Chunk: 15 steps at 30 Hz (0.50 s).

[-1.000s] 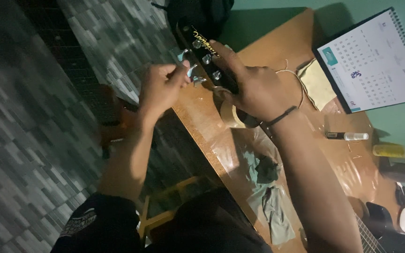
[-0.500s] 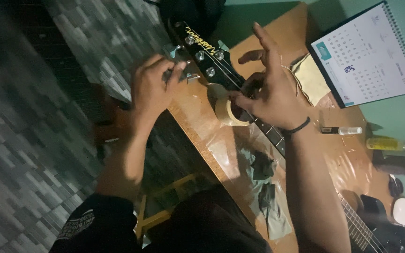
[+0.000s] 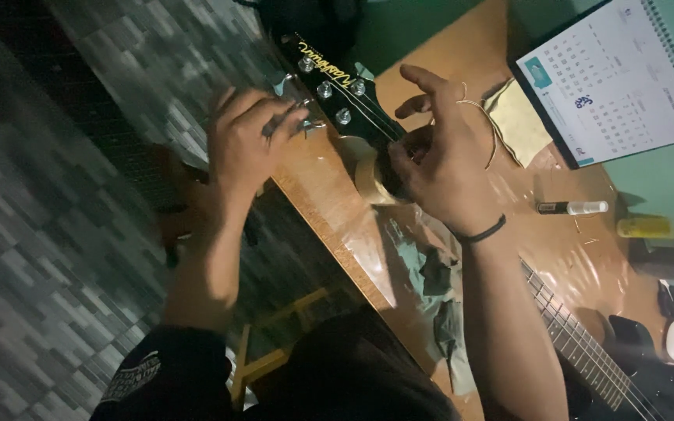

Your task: Replacing a string on a bass guitar by threading it through the bridge and winding it onto the tuning peg.

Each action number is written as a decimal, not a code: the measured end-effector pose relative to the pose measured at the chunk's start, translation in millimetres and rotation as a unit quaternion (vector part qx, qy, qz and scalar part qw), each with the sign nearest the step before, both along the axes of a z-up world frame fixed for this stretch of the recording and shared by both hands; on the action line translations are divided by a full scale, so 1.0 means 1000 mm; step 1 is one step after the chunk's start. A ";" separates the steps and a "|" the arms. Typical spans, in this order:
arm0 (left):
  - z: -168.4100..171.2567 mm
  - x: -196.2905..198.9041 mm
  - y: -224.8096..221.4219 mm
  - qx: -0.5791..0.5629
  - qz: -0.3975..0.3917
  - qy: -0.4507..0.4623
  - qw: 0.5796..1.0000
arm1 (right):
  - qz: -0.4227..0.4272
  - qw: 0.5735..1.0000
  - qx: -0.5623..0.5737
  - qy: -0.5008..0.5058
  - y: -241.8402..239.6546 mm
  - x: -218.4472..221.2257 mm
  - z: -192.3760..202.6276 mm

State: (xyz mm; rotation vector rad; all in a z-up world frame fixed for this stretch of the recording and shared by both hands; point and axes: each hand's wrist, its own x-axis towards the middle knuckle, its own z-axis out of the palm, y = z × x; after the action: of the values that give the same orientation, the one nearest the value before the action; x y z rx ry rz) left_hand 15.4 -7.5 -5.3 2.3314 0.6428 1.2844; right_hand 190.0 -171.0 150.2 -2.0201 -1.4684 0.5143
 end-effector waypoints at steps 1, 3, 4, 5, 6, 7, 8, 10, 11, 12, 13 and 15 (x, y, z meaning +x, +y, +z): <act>0.011 0.001 -0.007 0.000 0.001 0.000 1.000 | 0.001 1.000 0.000 0.000 0.000 -0.002 -0.002; 0.033 0.005 -0.018 -0.379 0.023 0.057 0.924 | 0.011 0.996 0.062 -0.059 -0.001 -0.005 -0.005; 0.034 0.006 -0.017 -0.380 0.024 0.056 0.923 | 0.012 0.996 0.061 -0.058 -0.002 -0.008 -0.007; 0.034 0.006 -0.015 -0.416 0.019 0.047 0.908 | -0.018 0.997 0.061 -0.049 -0.003 -0.010 -0.009; 0.035 0.006 -0.013 -0.450 0.014 0.039 0.892 | -0.047 0.996 0.061 -0.038 -0.004 -0.013 -0.011; 0.023 0.003 -0.011 -0.450 0.016 0.039 0.892 | -0.045 0.996 0.061 -0.038 -0.004 -0.013 -0.012; 0.012 0.001 -0.009 -0.338 0.015 0.022 0.941 | -0.019 0.997 0.069 -0.033 -0.005 -0.012 -0.013; 0.000 -0.004 -0.003 -0.219 0.010 0.007 0.976 | 0.006 0.996 0.078 -0.029 -0.004 -0.012 -0.012; -0.001 -0.008 0.001 -0.153 -0.011 0.008 0.988 | 0.032 0.996 0.060 -0.049 -0.002 -0.013 -0.012; -0.003 -0.013 0.004 -0.089 -0.030 0.010 0.996 | 0.059 0.995 0.040 -0.068 0.000 -0.014 -0.011; -0.001 -0.011 0.002 -0.089 -0.030 0.011 0.996 | 0.058 0.995 0.040 -0.068 0.001 -0.012 -0.012; 0.002 -0.008 -0.002 -0.097 -0.020 0.045 0.994 | 0.052 0.997 0.029 -0.042 0.004 -0.009 -0.014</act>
State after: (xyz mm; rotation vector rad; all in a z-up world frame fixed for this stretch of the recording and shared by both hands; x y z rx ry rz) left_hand 7.3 -9.4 -3.6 2.2404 0.7123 1.0550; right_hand 181.1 -167.2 135.9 -1.9509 -1.6267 0.4282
